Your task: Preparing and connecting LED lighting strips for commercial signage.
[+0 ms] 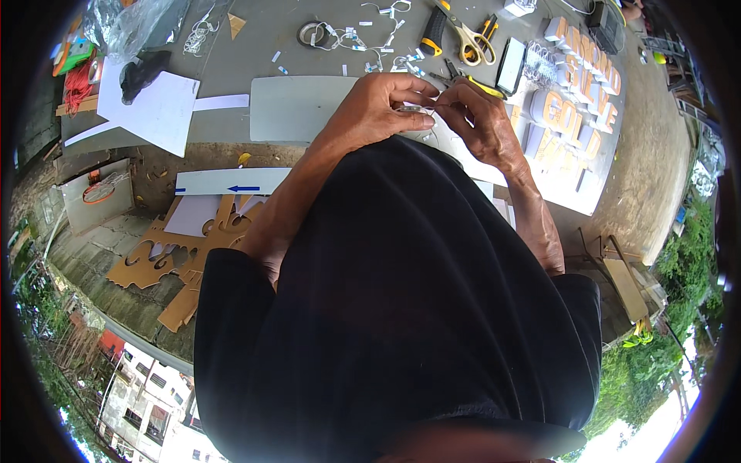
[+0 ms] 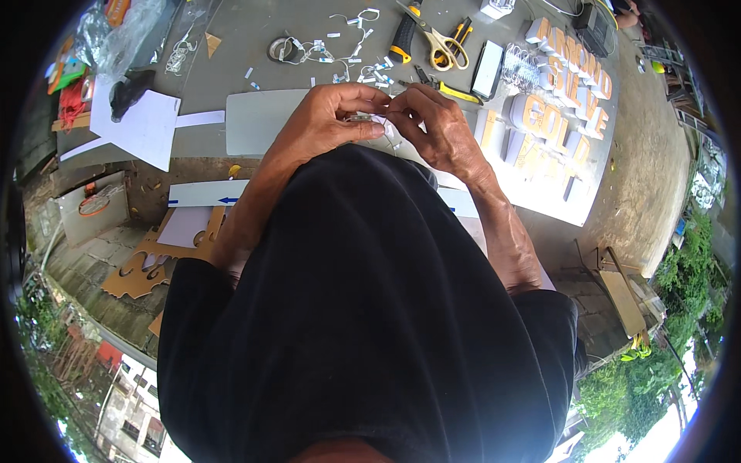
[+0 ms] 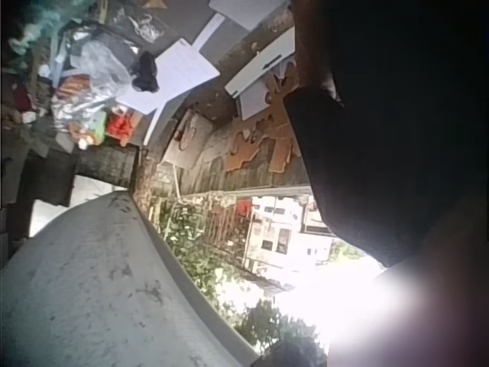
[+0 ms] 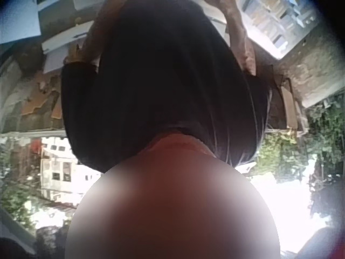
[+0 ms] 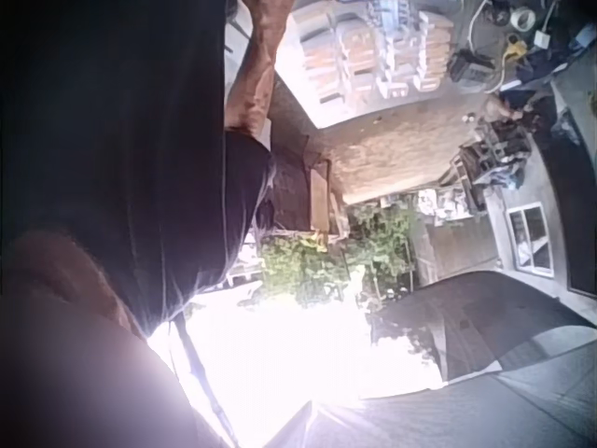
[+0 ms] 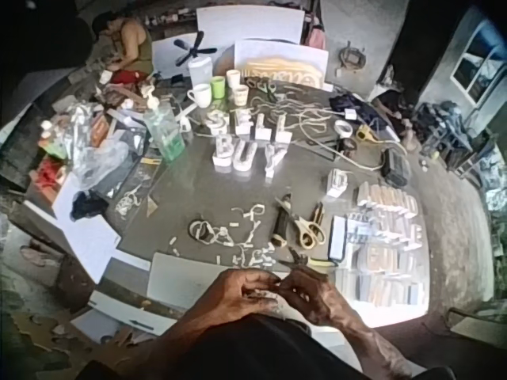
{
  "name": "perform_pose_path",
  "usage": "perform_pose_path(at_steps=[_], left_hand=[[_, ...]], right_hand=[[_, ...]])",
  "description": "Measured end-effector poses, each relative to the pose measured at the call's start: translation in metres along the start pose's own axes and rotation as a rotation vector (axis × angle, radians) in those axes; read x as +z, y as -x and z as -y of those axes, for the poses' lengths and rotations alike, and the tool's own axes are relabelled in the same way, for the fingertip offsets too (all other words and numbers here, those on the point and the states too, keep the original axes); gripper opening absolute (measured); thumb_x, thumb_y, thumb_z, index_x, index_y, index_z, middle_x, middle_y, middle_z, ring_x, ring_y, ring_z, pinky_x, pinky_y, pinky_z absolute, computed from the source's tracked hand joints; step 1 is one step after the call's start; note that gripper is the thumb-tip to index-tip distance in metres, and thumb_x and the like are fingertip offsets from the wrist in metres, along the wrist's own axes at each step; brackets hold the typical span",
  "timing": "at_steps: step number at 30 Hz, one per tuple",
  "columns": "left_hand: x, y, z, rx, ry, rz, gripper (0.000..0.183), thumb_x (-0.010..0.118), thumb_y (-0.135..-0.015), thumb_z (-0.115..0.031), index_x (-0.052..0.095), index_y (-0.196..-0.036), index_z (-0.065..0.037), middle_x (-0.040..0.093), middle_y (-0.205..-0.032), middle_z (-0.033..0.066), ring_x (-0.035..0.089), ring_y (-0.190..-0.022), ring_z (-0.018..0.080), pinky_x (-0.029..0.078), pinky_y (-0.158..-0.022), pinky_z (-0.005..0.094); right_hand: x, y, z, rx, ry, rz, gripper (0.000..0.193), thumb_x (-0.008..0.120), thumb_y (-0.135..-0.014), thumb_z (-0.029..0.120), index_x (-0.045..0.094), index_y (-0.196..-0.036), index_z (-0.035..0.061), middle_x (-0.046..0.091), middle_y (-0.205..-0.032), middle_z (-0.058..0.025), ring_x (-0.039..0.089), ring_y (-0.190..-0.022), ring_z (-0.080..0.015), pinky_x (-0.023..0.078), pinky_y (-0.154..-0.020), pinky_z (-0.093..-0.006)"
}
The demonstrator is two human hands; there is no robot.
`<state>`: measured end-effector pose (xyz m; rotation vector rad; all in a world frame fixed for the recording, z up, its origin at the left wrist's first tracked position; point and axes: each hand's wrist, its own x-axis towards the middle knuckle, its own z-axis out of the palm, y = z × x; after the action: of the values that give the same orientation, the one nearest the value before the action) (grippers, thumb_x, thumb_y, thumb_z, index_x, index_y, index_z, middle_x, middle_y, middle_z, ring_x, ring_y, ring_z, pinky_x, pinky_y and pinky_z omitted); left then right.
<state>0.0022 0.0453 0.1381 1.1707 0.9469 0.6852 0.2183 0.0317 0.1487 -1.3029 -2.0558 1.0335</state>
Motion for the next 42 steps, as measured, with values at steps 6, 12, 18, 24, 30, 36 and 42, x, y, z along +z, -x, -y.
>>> perform_pose_path(at_steps=[6, 12, 18, 24, 30, 36, 42], left_hand=[[0.001, -0.002, 0.015, -0.009, -0.034, 0.028, 0.022, 0.078, -0.084, -0.007, 0.074, -0.103, 0.004, 0.075, -0.094, 0.0104, 0.07, -0.087, 0.0126, 0.055, -0.08, 0.0251], [0.003, -0.001, 0.022, -0.018, -0.111, -0.02, 0.02, 0.081, -0.082, -0.013, 0.077, -0.096, 0.001, 0.075, -0.085, 0.0095, 0.069, -0.077, 0.0116, 0.054, -0.071, 0.0249], [0.006, 0.003, 0.024, 0.004, -0.144, -0.067, 0.018, 0.079, -0.081, -0.013, 0.077, -0.094, 0.0, 0.075, -0.081, 0.0086, 0.068, -0.073, 0.0105, 0.053, -0.068, 0.025], [0.004, 0.003, 0.019, -0.028, -0.231, -0.041, 0.016, 0.076, -0.082, -0.009, 0.077, -0.094, 0.002, 0.074, -0.081, 0.0087, 0.068, -0.077, 0.011, 0.053, -0.073, 0.0249], [0.002, 0.002, 0.023, -0.029, -0.228, -0.002, 0.016, 0.075, -0.08, -0.007, 0.077, -0.092, 0.003, 0.074, -0.082, 0.009, 0.068, -0.076, 0.0114, 0.052, -0.071, 0.0245], [0.003, 0.001, 0.027, 0.035, -0.299, -0.003, 0.015, 0.076, -0.08, -0.008, 0.077, -0.091, 0.001, 0.075, -0.081, 0.0094, 0.069, -0.075, 0.0114, 0.054, -0.071, 0.0256], [0.014, 0.006, 0.031, 0.245, -0.457, -0.128, 0.014, 0.077, -0.076, -0.01, 0.076, -0.087, -0.001, 0.074, -0.078, 0.0137, 0.071, -0.066, 0.0189, 0.054, -0.061, 0.0301]], right_hand=[[0.003, 0.008, -0.002, 0.036, -0.041, 0.015, 0.01, 0.068, -0.092, 0.008, 0.064, -0.098, 0.0004, 0.064, -0.09, -0.01, 0.068, -0.077, -0.0243, 0.054, -0.066, -0.0372], [0.01, 0.011, -0.003, 0.046, -0.038, -0.006, 0.01, 0.066, -0.093, 0.006, 0.062, -0.099, -0.0002, 0.063, -0.09, -0.011, 0.069, -0.08, -0.0261, 0.056, -0.068, -0.0377], [0.015, 0.014, -0.003, 0.034, -0.005, -0.031, 0.01, 0.067, -0.092, 0.006, 0.062, -0.099, -0.0004, 0.064, -0.09, -0.011, 0.07, -0.078, -0.0257, 0.056, -0.066, -0.0369], [0.017, 0.015, -0.006, 0.129, -0.132, -0.05, 0.013, 0.07, -0.091, 0.009, 0.069, -0.098, -0.0013, 0.067, -0.085, -0.0104, 0.068, -0.071, -0.021, 0.054, -0.064, -0.0343], [0.013, 0.014, -0.005, 0.125, -0.056, 0.01, 0.014, 0.071, -0.091, 0.012, 0.071, -0.096, -0.0013, 0.069, -0.085, -0.0081, 0.066, -0.072, -0.0168, 0.052, -0.066, -0.0314], [0.017, 0.015, -0.006, 0.155, -0.055, 0.025, 0.013, 0.069, -0.091, 0.011, 0.068, -0.097, -0.0003, 0.067, -0.083, -0.0114, 0.066, -0.07, -0.0218, 0.051, -0.064, -0.0359], [0.028, 0.023, -0.02, 0.282, -0.203, 0.039, 0.021, 0.063, -0.095, 0.019, 0.064, -0.098, -0.0013, 0.066, -0.084, -0.0115, 0.063, -0.07, -0.0209, 0.048, -0.063, -0.0337]])
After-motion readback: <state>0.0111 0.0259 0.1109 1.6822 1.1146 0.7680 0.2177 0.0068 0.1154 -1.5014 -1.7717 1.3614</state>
